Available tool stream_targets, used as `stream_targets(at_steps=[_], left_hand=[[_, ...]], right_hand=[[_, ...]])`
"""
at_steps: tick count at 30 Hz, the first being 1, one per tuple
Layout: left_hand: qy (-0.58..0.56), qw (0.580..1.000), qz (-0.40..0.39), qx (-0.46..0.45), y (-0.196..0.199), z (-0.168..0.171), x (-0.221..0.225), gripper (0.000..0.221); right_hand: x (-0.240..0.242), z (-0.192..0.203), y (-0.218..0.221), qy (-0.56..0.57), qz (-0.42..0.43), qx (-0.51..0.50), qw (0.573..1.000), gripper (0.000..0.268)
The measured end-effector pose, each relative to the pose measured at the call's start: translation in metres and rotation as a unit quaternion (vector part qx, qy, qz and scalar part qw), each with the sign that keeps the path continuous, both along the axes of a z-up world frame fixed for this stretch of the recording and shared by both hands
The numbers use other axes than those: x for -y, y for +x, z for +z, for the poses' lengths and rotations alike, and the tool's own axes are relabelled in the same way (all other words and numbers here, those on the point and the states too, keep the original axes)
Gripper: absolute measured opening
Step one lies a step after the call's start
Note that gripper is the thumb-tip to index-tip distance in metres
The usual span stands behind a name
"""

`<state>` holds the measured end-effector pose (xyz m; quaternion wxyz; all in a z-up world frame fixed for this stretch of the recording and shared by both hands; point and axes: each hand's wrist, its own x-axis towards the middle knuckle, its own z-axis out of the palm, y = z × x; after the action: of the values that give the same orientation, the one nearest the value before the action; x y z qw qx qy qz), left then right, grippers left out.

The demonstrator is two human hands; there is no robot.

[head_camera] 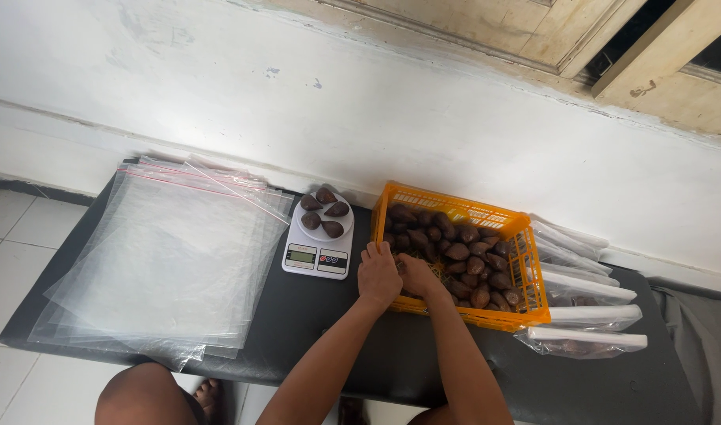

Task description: Weighing snake fruits on a digital scale and placing them into plastic zip-lock bags for packaging

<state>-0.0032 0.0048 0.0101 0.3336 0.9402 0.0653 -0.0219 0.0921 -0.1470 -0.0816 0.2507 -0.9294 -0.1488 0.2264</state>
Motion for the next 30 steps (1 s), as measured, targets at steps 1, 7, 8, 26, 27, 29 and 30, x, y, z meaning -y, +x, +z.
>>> stream_targets(at_steps=[1,7,8,26,27,29,30], left_hand=[[0.000,1.000,0.000,-0.001,-0.001,0.002,0.000,0.045],[0.011,1.000,0.002,0.004,0.000,-0.003,0.000,0.045],[0.000,1.000,0.008,0.026,0.002,-0.012,0.001,0.045],[0.113,0.945,0.226,0.210,-0.199,-0.107,-0.269,0.017],[0.130,0.958,0.216,0.135,-0.207,-0.108,-0.275,0.021],[0.189,0.958,0.183,0.115,-0.212,-0.123,-0.284,0.029],[0.244,0.955,0.142,0.094,-0.215,-0.131,-0.287,0.040]], right_hand=[[0.000,0.001,-0.001,0.000,0.000,-0.001,1.000,0.044],[0.003,-0.008,0.003,-0.011,-0.009,-0.017,1.000,0.046],[0.001,-0.006,0.002,-0.009,-0.017,-0.021,1.000,0.047],[-0.038,0.093,-0.040,-0.113,-0.060,-0.122,0.984,0.051],[-0.038,0.091,-0.037,-0.123,-0.053,-0.107,0.985,0.056],[-0.032,0.072,-0.028,-0.110,-0.036,-0.080,0.990,0.047],[-0.027,0.062,-0.025,-0.098,-0.026,-0.054,0.993,0.038]])
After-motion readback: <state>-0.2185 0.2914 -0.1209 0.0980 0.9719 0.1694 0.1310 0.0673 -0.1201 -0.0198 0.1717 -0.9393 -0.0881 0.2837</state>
